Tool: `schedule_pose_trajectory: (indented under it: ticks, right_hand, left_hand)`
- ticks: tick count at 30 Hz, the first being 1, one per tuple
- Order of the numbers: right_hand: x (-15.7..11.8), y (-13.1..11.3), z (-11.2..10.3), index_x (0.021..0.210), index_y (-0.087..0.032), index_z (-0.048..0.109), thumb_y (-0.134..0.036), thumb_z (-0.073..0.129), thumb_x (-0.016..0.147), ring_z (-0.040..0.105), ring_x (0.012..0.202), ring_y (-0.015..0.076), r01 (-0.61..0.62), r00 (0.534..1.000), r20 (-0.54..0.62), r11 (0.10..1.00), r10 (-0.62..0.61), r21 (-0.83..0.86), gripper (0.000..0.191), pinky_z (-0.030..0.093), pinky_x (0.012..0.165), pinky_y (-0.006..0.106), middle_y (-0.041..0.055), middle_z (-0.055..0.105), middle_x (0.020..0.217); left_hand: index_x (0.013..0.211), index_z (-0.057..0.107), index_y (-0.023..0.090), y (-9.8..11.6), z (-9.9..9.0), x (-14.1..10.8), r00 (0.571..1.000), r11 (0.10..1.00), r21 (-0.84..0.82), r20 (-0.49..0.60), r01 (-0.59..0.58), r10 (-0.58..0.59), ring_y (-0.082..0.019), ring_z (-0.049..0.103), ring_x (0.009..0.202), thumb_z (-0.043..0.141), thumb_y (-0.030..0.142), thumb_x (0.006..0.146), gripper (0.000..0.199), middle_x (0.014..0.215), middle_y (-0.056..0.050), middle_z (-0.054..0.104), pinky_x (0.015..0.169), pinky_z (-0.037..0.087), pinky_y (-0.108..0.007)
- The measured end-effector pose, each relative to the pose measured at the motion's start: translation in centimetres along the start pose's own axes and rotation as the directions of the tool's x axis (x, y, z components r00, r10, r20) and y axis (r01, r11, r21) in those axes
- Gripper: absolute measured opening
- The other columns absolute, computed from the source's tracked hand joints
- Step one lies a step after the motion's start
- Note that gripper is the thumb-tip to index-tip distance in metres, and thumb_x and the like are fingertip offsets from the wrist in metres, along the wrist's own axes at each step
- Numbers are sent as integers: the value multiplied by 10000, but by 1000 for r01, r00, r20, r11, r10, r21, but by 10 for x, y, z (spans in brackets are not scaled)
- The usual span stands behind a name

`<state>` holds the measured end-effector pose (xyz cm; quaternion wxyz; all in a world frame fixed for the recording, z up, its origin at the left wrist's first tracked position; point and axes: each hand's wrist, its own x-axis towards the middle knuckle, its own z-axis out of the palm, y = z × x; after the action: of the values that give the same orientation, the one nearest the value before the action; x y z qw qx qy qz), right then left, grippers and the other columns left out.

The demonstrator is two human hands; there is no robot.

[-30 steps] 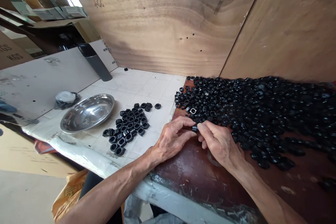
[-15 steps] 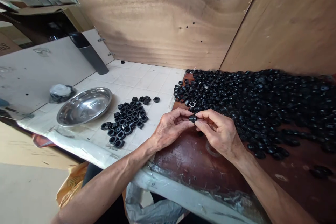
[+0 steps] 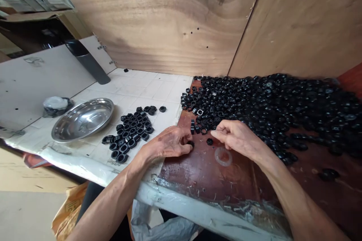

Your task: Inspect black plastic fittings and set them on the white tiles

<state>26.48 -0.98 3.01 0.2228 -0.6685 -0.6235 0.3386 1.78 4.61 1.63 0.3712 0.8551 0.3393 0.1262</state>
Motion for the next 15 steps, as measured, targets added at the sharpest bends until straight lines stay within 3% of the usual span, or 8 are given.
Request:
schedule_pose_trajectory:
  ticks: [3,6,9,12,15]
  right_hand:
    - [-1,10,-13,716,-215,635,-329,721,774,542,519,143,59,998,14,977,-57,-207,155,328,491,247,-26,634,584]
    - [-4,10,-3,898,-230,661,-254,732,778,573,575,157,138,986,120,963,-112,-230,142,351,541,253,-31,651,647]
    - [-5,4,19,878,-207,641,-155,689,814,620,735,183,236,971,106,925,-214,-297,96,386,654,268,28,673,795]
    - [-3,2,33,771,-191,583,-100,633,831,625,808,200,286,958,81,887,-276,-363,120,386,697,283,72,660,872]
    - [1,4,35,794,-196,584,-173,620,855,614,744,200,228,972,26,909,-234,-348,74,382,652,285,56,653,803]
  left_hand:
    - [611,624,194,-4,-4,0,995,985,138,-8,102,-102,-118,452,455,696,455,827,347,497,26,539,488,288,-273]
    - [678,612,190,-10,6,6,963,980,145,-250,136,-97,-138,507,544,682,558,835,406,602,8,588,549,346,-272]
    - [884,622,194,-17,23,15,920,985,158,-393,66,1,-171,585,704,740,499,817,334,810,-14,646,657,440,-284]
    - [990,618,198,-24,36,22,921,981,191,-381,-10,84,-195,624,829,710,362,871,223,940,-41,650,753,488,-311]
    - [1010,619,211,-30,40,24,919,982,185,-377,-45,113,-195,640,862,653,234,897,120,981,-42,653,780,499,-314]
